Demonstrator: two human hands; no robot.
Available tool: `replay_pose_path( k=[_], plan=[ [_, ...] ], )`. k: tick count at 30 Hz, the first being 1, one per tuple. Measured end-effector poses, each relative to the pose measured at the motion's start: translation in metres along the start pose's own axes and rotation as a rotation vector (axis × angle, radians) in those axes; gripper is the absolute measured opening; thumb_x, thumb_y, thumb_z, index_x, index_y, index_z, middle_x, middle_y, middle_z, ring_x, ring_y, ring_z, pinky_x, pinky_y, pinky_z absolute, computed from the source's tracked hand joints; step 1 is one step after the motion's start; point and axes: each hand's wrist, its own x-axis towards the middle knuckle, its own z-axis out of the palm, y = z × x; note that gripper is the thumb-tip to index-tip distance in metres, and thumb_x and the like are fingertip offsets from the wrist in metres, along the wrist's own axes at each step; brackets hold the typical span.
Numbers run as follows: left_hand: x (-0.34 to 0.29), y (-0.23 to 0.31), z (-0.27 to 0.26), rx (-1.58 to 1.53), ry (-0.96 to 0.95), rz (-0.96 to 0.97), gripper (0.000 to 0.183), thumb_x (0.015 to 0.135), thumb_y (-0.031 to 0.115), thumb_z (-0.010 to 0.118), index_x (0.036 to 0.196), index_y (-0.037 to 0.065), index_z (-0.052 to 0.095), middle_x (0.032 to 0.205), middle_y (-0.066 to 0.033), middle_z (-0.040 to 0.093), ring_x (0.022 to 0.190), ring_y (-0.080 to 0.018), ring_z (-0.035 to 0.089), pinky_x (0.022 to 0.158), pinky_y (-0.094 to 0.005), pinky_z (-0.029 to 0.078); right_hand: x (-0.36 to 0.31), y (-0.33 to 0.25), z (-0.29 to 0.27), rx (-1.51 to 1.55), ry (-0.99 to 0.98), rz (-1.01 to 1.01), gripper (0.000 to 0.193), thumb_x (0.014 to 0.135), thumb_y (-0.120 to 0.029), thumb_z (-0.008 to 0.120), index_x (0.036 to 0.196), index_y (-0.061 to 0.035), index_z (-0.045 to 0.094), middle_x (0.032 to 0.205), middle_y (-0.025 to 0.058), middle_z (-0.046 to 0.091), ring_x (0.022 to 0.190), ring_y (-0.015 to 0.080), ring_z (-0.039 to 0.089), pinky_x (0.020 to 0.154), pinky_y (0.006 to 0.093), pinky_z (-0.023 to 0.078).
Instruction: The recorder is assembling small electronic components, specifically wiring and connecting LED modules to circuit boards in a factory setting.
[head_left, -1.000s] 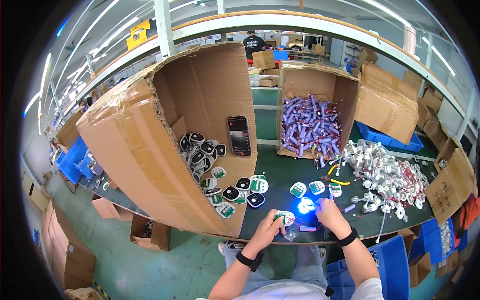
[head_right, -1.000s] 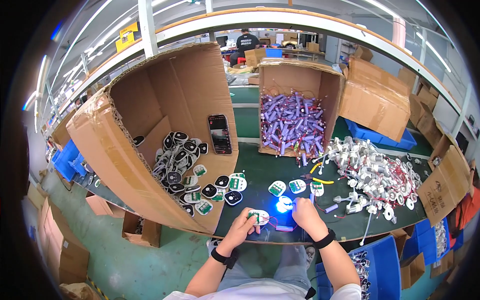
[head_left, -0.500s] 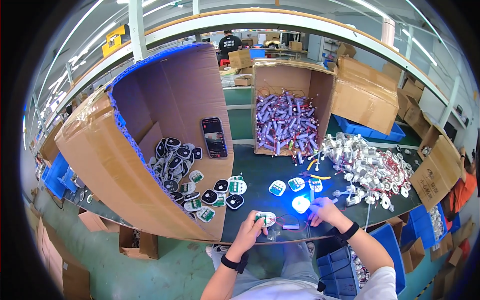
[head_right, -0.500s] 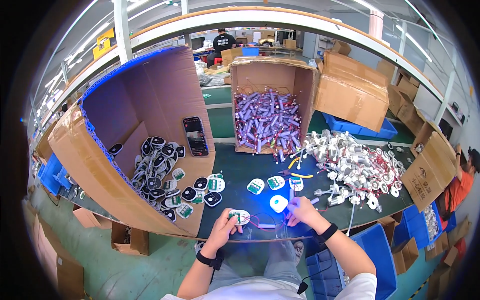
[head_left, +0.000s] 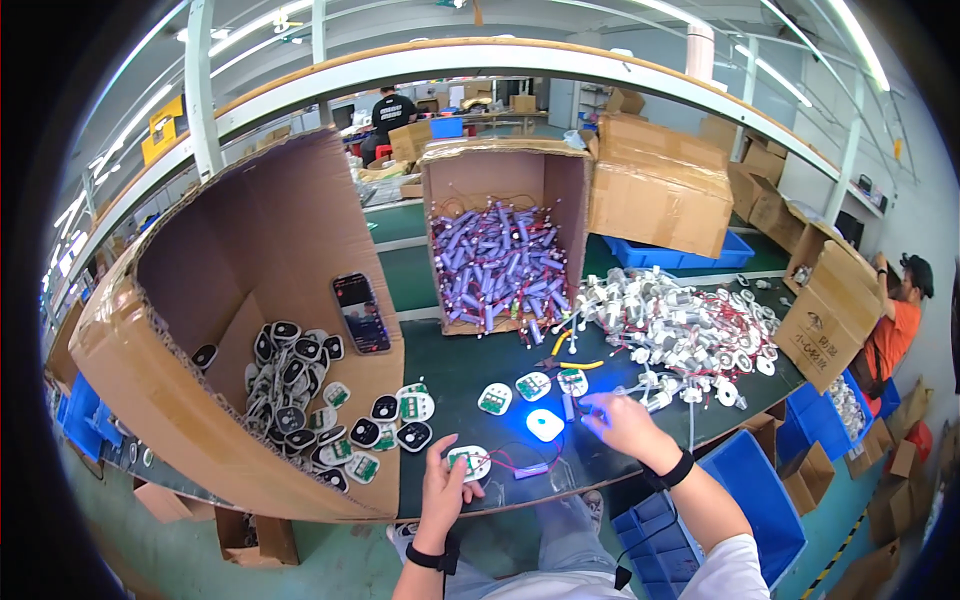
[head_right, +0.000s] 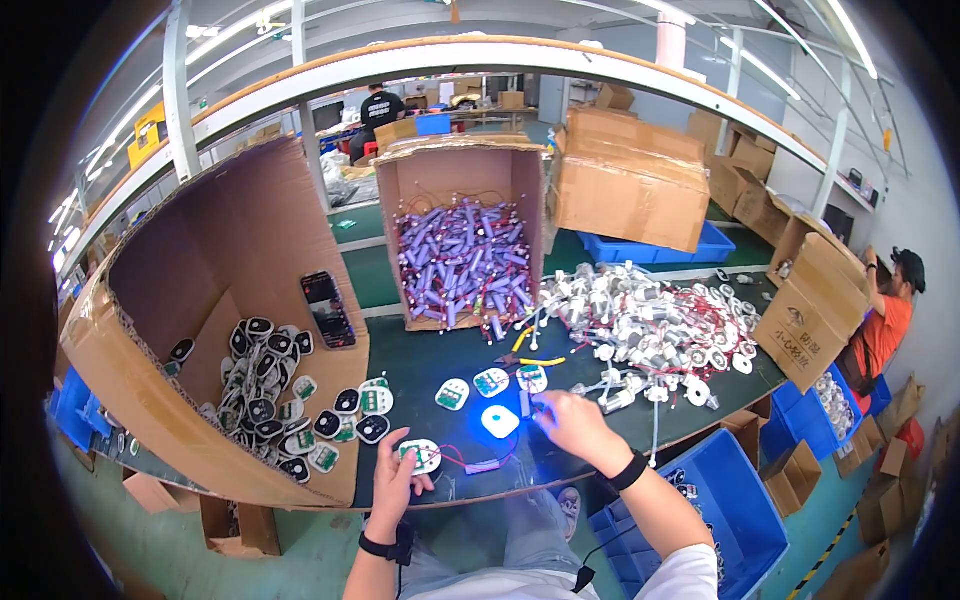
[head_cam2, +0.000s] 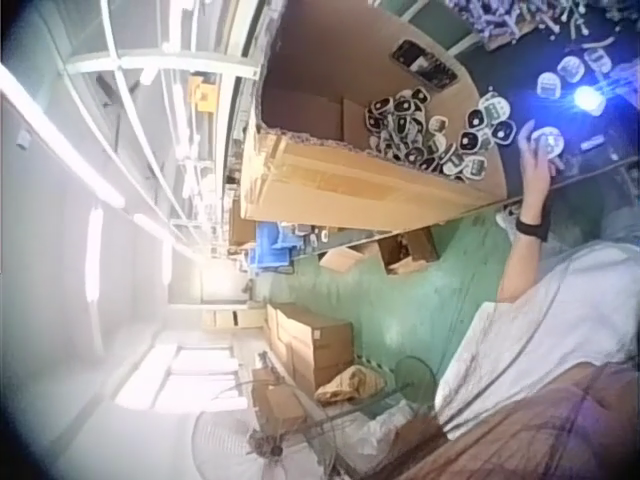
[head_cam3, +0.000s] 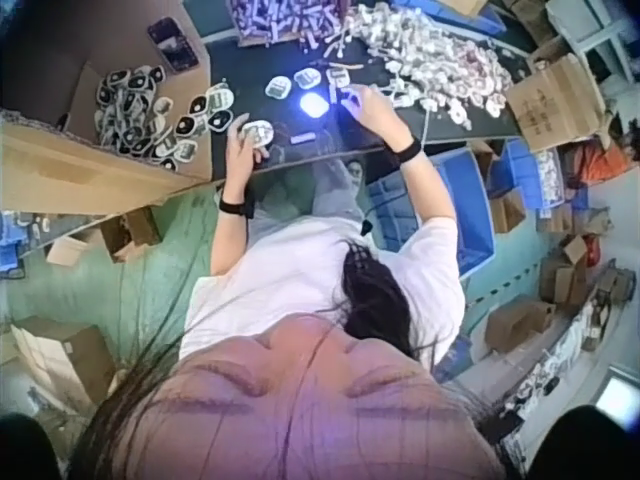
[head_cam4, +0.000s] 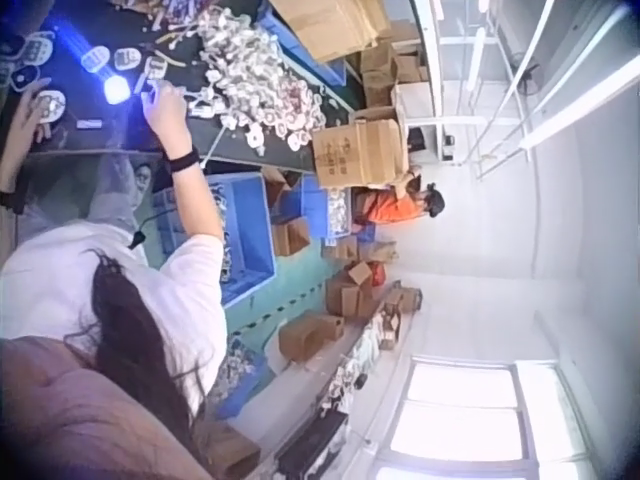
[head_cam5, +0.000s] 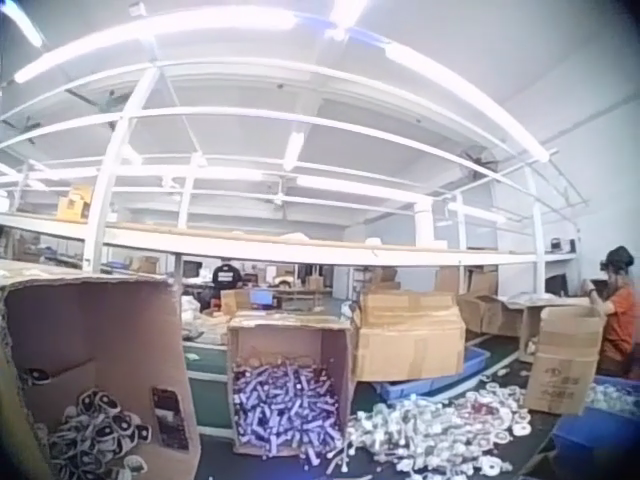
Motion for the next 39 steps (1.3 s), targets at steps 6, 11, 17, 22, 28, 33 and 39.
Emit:
replay_pose_path(
  k=[6, 11, 17, 22, 28, 33, 39],
  plan=[
    [0.005, 0.003, -0.004, -0.159, 0.078, -0.042, 0.02, 0.095, 0.01, 0.042, 0.114, 0.003, 0.04, 0.087, -0.0158, 0.061, 0.05, -0.0159, 0.058, 0.04, -0.0222, 0.044, 0.02, 0.057, -0.037, -0.379, 0.232, 0.286, 0.018, 0.075, -0.019, 0.068, 0.086, -0.0053, 0.064, 0.08, 0.0169, 0.065, 0.076, 0.034, 0.064, 0.067, 0.0423, 0.051],
    [0.01, -0.003, -0.012, -0.404, 0.185, -0.008, 0.013, 0.095, 0.013, 0.041, 0.105, 0.004, 0.044, 0.087, -0.0157, 0.06, 0.051, -0.0189, 0.059, 0.041, -0.0252, 0.048, 0.041, 0.109, -0.028, -0.456, 0.156, 0.361, 0.033, 0.071, -0.025, 0.072, 0.093, -0.0033, 0.062, 0.085, 0.0186, 0.065, 0.08, 0.0352, 0.064, 0.07, 0.0421, 0.052],
    [0.009, -0.002, -0.01, -0.432, 0.226, 0.01, 0.016, 0.096, 0.014, 0.04, 0.107, 0.003, 0.042, 0.087, -0.0167, 0.059, 0.055, -0.0213, 0.061, 0.044, -0.0271, 0.051, 0.076, 0.116, -0.016, -0.641, 0.106, 0.403, 0.034, 0.072, -0.036, 0.071, 0.088, -0.0061, 0.064, 0.087, 0.0156, 0.066, 0.079, 0.0323, 0.066, 0.071, 0.0409, 0.053],
    [0.007, -0.002, -0.007, -0.364, 0.177, 0.017, 0.016, 0.096, 0.013, 0.042, 0.108, 0.003, 0.041, 0.09, -0.017, 0.059, 0.059, -0.0225, 0.062, 0.047, -0.0273, 0.053, 0.121, 0.104, -0.015, -0.338, 0.245, 0.342, 0.046, 0.07, -0.04, 0.072, 0.102, -0.0087, 0.061, 0.093, 0.0167, 0.065, 0.083, 0.0344, 0.065, 0.072, 0.0416, 0.052],
    [0.006, -0.005, -0.006, -0.342, 0.183, 0.019, 0.016, 0.096, 0.012, 0.041, 0.109, 0.002, 0.041, 0.093, -0.018, 0.059, 0.061, -0.0228, 0.063, 0.049, -0.027, 0.053, 0.153, 0.117, 0.007, -0.524, 0.007, 0.347, 0.063, 0.068, -0.03, 0.073, 0.122, -0.0119, 0.047, 0.107, 0.0251, 0.056, 0.088, 0.0373, 0.063, 0.072, 0.0421, 0.054],
    [0.007, -0.005, -0.007, -0.315, 0.141, 0.01, 0.014, 0.095, 0.01, 0.039, 0.108, 0.005, 0.04, 0.093, -0.0178, 0.06, 0.062, -0.0215, 0.063, 0.049, -0.0263, 0.053, 0.151, 0.148, -0.003, -0.071, 0.335, 0.225, 0.027, 0.071, -0.021, 0.063, 0.095, -0.0076, 0.065, 0.091, 0.0197, 0.064, 0.083, 0.0332, 0.064, 0.077, 0.0393, 0.051],
    [0.009, -0.006, -0.008, -0.295, 0.113, 0.0, 0.014, 0.096, 0.01, 0.039, 0.108, 0.003, 0.04, 0.093, -0.018, 0.059, 0.063, -0.0218, 0.063, 0.05, -0.0264, 0.053, 0.151, 0.142, -0.069, 0.884, 0.527, 0.338, 0.017, 0.085, -0.021, 0.053, 0.095, -0.0113, 0.062, 0.063, -0.0007, 0.051, 0.045, 0.008, 0.043, 0.041, 0.0239, 0.036]
  ],
)
